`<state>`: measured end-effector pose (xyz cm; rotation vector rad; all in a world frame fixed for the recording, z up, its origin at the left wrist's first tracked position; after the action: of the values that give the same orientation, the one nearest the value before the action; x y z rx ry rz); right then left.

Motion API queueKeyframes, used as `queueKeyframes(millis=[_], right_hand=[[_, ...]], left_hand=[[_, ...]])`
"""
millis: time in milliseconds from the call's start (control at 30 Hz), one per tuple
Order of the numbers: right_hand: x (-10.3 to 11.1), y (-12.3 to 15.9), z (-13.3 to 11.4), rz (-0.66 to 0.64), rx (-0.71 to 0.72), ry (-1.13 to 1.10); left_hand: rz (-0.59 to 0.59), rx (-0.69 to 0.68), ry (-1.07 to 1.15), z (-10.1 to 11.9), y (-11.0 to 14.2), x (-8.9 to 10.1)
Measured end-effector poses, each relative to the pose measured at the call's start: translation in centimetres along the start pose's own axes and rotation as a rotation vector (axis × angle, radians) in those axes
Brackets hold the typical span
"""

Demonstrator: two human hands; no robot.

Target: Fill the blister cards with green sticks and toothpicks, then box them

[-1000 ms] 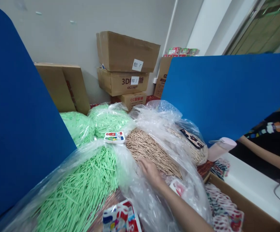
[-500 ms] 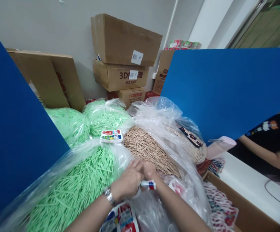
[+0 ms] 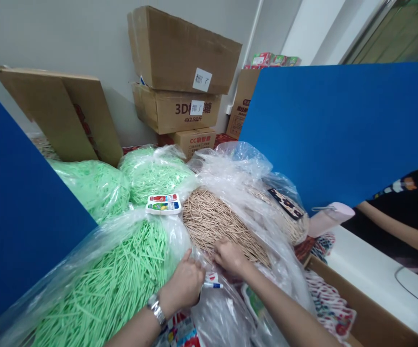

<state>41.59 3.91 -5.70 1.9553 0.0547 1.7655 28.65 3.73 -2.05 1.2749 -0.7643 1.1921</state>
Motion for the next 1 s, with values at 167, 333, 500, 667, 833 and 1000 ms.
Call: queueKeyframes(millis=[167, 333, 500, 667, 833, 1000], right_hand=[[-2.6, 0.6, 0.4, -0.020, -0.001, 0.057], [-0.4, -1.7, -1.9, 0.068, 0.167, 0.075], [1.4, -5.9, -7.8, 0.166, 0.396, 0.081], [0.6, -7.6, -8.6, 0.150, 0.517, 0.099], [0.1, -7.1, -7.7, 0.142, 0.591, 0.125], [0.3, -6.7, -7.5, 0.158, 0.615, 0.156]], left_hand=[[0.001, 0.019, -0.005, -0.1, 0.6, -0.2], [0.002, 0.025, 0.015, -0.3, 0.7, -0.8], [-0.006, 0.037, 0.038, -0.6, 0.2, -1.9], [-0.035, 0.045, 0.042, -0.6, 0.7, -2.0], [-0.061, 0.043, 0.052, -0.5, 0.6, -2.1], [-0.051, 0.063, 0.070, -0.7, 0.2, -2.3]])
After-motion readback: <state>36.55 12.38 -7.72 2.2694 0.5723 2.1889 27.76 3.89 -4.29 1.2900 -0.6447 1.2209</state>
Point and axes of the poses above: each hand's wrist, its own y-axis away from the middle knuckle, its own x-axis out of the back of the hand, z = x × y, the point moved 8 cm from there along -y, towards the middle knuckle, and after that the axes turned 13 degrees about -z, right-handed, at the moved point
